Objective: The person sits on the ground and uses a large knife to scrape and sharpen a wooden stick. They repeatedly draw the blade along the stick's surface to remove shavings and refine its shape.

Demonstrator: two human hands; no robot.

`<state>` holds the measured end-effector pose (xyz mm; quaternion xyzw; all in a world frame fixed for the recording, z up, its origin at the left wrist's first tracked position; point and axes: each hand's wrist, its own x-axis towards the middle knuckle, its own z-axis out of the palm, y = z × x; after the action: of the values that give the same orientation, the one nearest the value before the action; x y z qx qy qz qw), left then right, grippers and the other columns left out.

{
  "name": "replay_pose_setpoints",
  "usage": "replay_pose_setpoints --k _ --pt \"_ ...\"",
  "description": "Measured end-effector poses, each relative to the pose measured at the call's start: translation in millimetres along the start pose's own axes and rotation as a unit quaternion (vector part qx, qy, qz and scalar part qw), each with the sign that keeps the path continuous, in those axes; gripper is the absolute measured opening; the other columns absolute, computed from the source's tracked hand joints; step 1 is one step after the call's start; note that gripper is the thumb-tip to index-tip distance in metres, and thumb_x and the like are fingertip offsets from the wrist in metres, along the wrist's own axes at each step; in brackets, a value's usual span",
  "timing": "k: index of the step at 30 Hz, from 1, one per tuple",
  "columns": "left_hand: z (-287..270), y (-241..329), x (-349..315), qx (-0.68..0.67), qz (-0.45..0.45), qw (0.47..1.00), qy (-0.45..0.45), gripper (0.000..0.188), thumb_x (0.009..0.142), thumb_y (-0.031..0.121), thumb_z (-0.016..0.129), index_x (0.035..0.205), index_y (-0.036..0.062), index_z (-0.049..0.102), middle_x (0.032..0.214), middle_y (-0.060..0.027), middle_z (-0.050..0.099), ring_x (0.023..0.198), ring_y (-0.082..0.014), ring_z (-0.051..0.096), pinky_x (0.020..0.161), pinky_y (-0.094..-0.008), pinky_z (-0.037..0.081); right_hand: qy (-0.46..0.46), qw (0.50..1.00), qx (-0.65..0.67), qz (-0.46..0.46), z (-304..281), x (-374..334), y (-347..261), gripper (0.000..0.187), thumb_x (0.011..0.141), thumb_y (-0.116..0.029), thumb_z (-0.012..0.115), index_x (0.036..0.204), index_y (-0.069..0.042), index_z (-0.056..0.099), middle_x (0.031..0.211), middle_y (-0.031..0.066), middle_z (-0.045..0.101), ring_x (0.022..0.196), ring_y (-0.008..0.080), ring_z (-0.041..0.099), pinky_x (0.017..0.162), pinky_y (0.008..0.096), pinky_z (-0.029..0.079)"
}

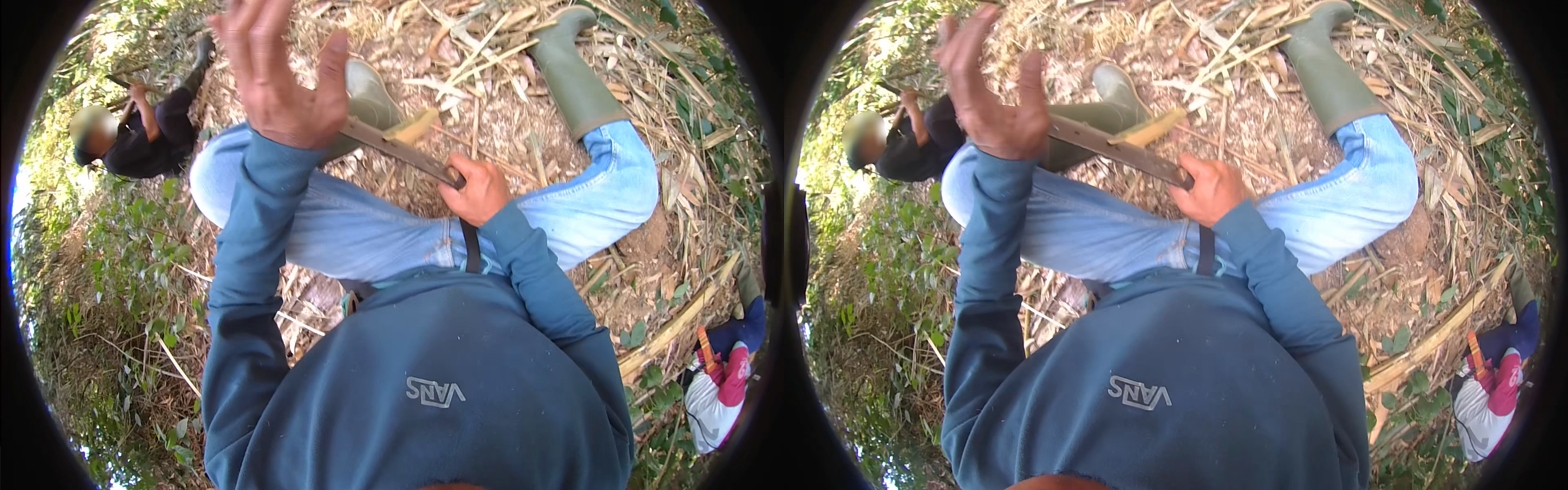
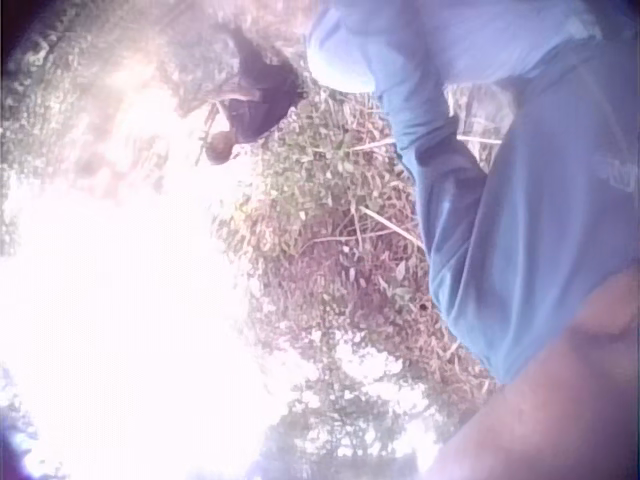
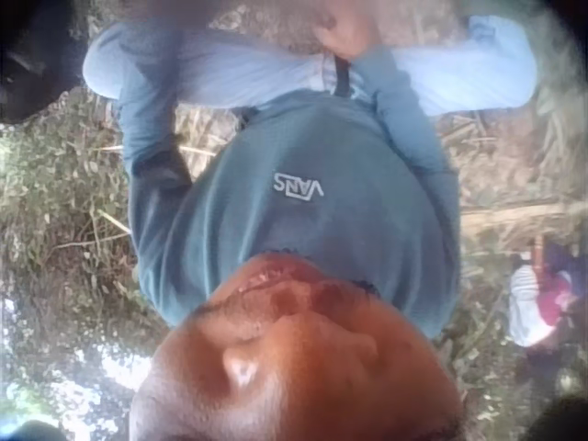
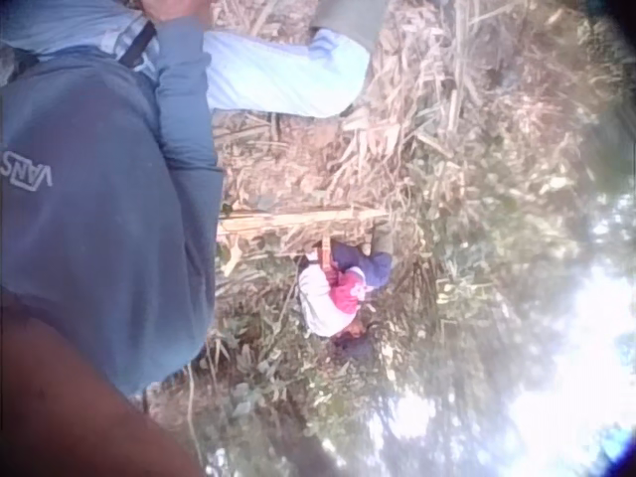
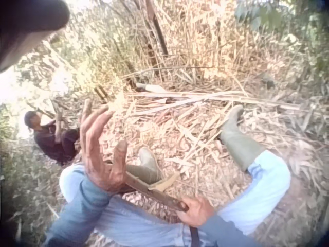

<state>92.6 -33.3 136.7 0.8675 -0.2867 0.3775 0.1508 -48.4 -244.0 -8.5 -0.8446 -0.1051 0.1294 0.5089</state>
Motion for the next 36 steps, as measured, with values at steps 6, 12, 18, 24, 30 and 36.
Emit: replay_pose_setpoints --k 6,12,18,24,30,36 --pt "9.8 29.5 -32.1 0.036 -0.098 0.995 0.003 0.048 0.087 0.008 0.070 0.130 0.0001 0.050 0.124 -0.0165 0.053 0.115 -0.0284 0.050 0.104 -0.0429 0.035 -0.031 0.997 -0.023 0.065 -7.2 22.4 11.9 0.024 0.077 -0.025 0.067 0.094 -0.009 0.065 0.069 0.0189 0.065 0.068 0.0406 0.065 0.065 0.0490 0.052" --pt "6.6 86.6 -114.0 -0.257 -0.526 0.811 0.026 0.038 0.093 0.010 0.067 0.124 -0.0010 0.049 0.115 -0.0109 0.051 0.082 -0.0092 0.049 0.073 -0.0240 0.042 -0.034 0.996 -0.012 0.078 -0.1 33.2 16.6 0.035 0.076 -0.024 0.067 0.109 -0.014 0.068 0.068 0.0166 0.066 0.068 0.0388 0.066 0.068 0.0475 0.054" --pt "19.4 69.5 -123.3 -0.384 -0.576 0.715 0.092 0.030 0.093 0.001 0.063 0.120 -0.0015 0.049 0.109 -0.0117 0.056 0.092 -0.0146 0.062 0.081 -0.0258 0.054 -0.055 0.991 -0.048 0.109 5.1 43.8 32.0 0.032 0.078 -0.029 0.065 0.107 -0.014 0.069 0.071 0.0147 0.067 0.071 0.0380 0.066 0.070 0.0470 0.055" --pt "13.7 62.6 -131.3 -0.361 -0.594 0.713 0.094 0.030 0.093 0.001 0.063 0.119 -0.0019 0.049 0.108 -0.0116 0.055 0.094 -0.0173 0.064 0.080 -0.0306 0.058 -0.128 0.943 -0.141 0.273 11.5 52.9 96.7 0.034 0.078 -0.031 0.065 0.106 -0.012 0.071 0.092 0.0192 0.071 0.090 0.0386 0.067 0.085 0.0471 0.052" --pt "10.6 55.0 -136.3 -0.373 -0.615 0.687 0.106 0.031 0.093 0.004 0.063 0.120 -0.0022 0.051 0.111 -0.0105 0.049 0.099 -0.0195 0.059 0.085 -0.0386 0.059 -0.154 0.915 -0.163 0.337 15.6 70.1 119.6 0.041 0.077 -0.032 0.066 0.110 -0.007 0.072 0.106 0.0207 0.070 0.101 0.0358 0.068 0.092 0.0438 0.051" --pt "1.2 47.3 -147.9 -0.358 -0.645 0.666 0.110 0.033 0.091 -0.001 0.061 0.123 -0.0017 0.051 0.111 -0.0110 0.051 0.100 -0.0194 0.058 0.085 -0.0389 0.058 -0.192 0.888 -0.114 0.402 4.4 86.8 144.5 0.046 0.078 -0.036 0.065 0.110 -0.004 0.070 0.106 0.0205 0.070 0.099 0.0355 0.068 0.088 0.0428 0.053"
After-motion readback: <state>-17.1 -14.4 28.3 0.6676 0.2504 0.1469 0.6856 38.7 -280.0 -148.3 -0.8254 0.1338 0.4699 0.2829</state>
